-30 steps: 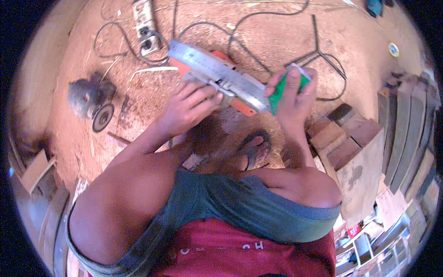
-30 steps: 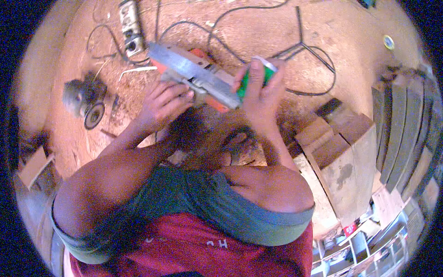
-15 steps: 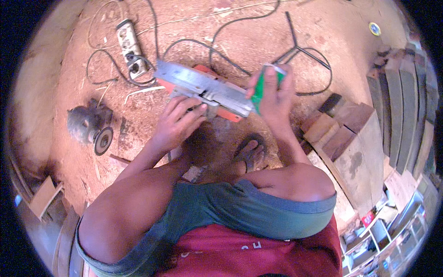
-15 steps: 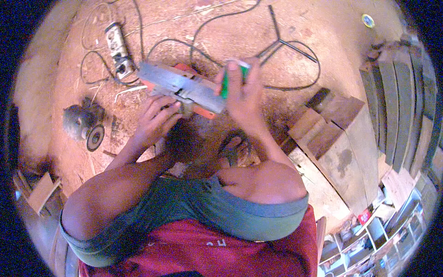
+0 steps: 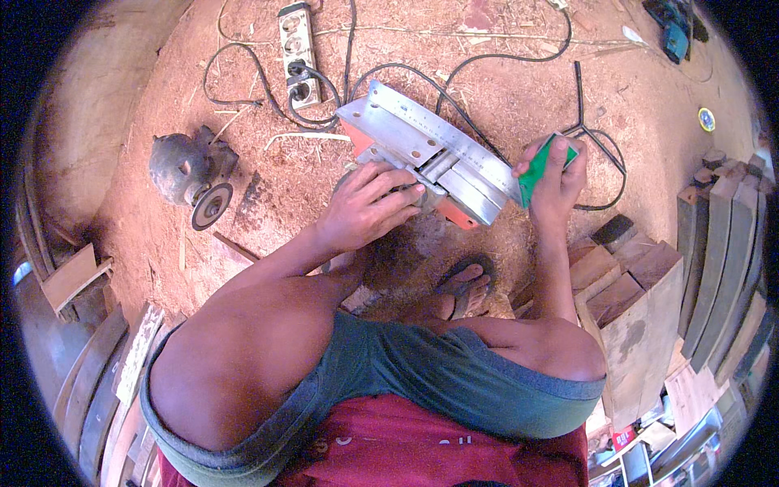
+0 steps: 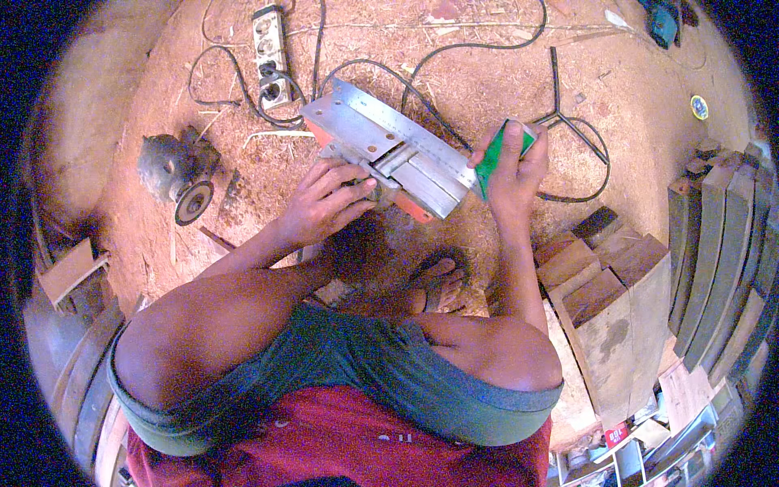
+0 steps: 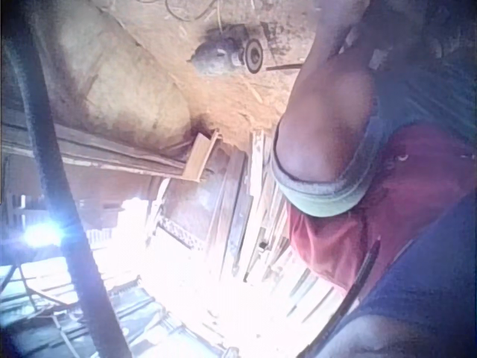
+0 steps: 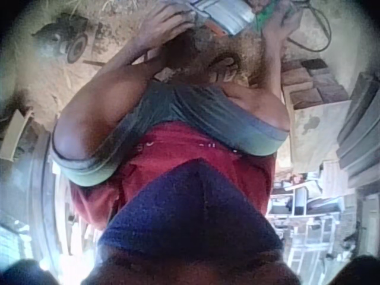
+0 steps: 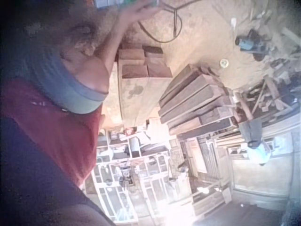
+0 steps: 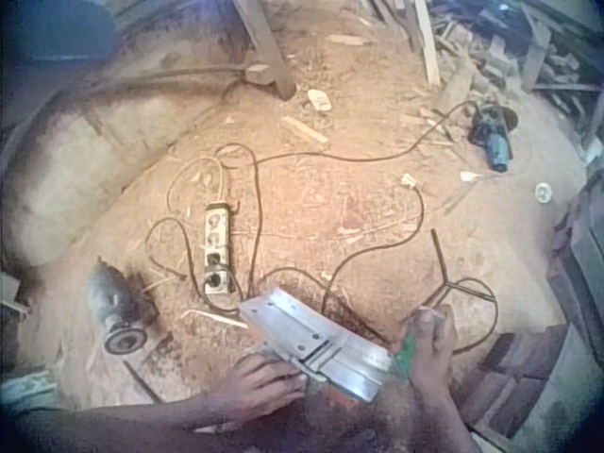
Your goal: The person adjusts the blades of a hand planer by loosening screws with a screwdriver and checking the alignment with a square.
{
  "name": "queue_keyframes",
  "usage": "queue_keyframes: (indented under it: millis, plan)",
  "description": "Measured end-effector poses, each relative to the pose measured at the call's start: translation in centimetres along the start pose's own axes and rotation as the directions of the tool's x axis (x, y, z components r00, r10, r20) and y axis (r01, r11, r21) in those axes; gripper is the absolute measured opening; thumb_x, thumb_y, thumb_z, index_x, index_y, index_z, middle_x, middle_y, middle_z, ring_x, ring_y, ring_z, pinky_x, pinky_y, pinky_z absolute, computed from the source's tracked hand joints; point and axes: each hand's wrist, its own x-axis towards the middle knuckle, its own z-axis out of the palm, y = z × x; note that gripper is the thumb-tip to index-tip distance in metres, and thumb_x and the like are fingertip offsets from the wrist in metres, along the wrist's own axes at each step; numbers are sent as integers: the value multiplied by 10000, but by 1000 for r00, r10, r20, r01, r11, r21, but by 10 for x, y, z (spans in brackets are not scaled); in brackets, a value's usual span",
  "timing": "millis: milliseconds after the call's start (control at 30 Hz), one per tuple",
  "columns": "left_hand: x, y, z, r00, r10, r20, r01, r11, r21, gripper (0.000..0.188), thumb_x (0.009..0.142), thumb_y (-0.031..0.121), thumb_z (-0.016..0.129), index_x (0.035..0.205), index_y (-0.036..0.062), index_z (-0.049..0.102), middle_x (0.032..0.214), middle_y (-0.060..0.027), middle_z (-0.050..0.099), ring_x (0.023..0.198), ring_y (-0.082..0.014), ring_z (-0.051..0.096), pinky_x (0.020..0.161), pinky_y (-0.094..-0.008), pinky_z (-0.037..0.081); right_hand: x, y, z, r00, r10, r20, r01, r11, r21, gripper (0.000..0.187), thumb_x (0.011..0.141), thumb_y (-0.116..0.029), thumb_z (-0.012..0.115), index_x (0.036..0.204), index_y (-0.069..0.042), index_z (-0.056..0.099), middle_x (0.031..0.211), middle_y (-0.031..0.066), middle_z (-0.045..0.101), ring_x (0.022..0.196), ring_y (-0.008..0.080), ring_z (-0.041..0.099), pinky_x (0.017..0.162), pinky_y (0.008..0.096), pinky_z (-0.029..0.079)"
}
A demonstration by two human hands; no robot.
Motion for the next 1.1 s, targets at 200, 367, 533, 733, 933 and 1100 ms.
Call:
queue_keyframes:
  millis: [200, 367, 533, 733, 933, 1100]
  plan:
    - [1, -1, 3, 1000, 0, 5, 0, 1000, -8, 386, 816, 209, 875, 1172, 114, 762, 1201, -24, 679, 1093, -287, 633, 880, -418, 566, 4, 5, 6, 1000, -14, -19, 14, 1000, 21, 290, 1150, -325, 500, 1085, -49, 439, 722, 102, 627, 569, 170, 631, 520, 320, 537]
    - [-2, -2, 4, 1000, -5, -14, 5, 1000, -3, 386, 814, 210, 876, 1172, 116, 766, 1190, -23, 685, 1088, -281, 634, 876, -414, 564, 0, 4, 11, 1000, 13, -22, -11, 997, 76, 282, 1149, -317, 507, 1084, -52, 435, 731, 105, 627, 579, 170, 635, 523, 317, 536]
    - [-1, -2, 2, 1000, 4, -5, -4, 1000, -3, 391, 809, 207, 878, 1172, 116, 766, 1186, -24, 686, 1086, -281, 635, 869, -413, 563, 1, 4, 9, 1000, -24, 11, 23, 998, 54, 266, 1151, -302, 501, 1076, -57, 430, 738, 109, 630, 578, 171, 634, 518, 316, 529]
    - [0, -2, 2, 1000, 6, -6, -6, 1000, 0, 400, 802, 200, 882, 1174, 111, 765, 1184, -20, 683, 1089, -281, 636, 862, -414, 561, 0, 8, 8, 1000, -25, 5, 25, 998, 53, 257, 1154, -291, 492, 1071, -56, 429, 749, 120, 645, 559, 173, 626, 515, 317, 530]
    - [0, -1, 2, 1000, 2, -12, -2, 1000, 1, 411, 796, 197, 885, 1179, 109, 764, 1188, -22, 684, 1093, -282, 633, 868, -413, 564, 0, 6, 9, 1000, 3, -24, -2, 998, 55, 247, 1150, -278, 499, 1076, -53, 428, 753, 122, 647, 557, 180, 629, 519, 327, 545]
    - [-2, -3, 2, 1000, 8, 9, -9, 1000, 13, 414, 796, 193, 869, 1191, 121, 766, 1227, -7, 690, 1106, -273, 631, 880, -414, 566, 0, 6, 9, 1000, -11, -15, 11, 999, 38, 245, 1152, -276, 494, 1079, -53, 423, 738, 122, 641, 556, 181, 630, 515, 329, 545]
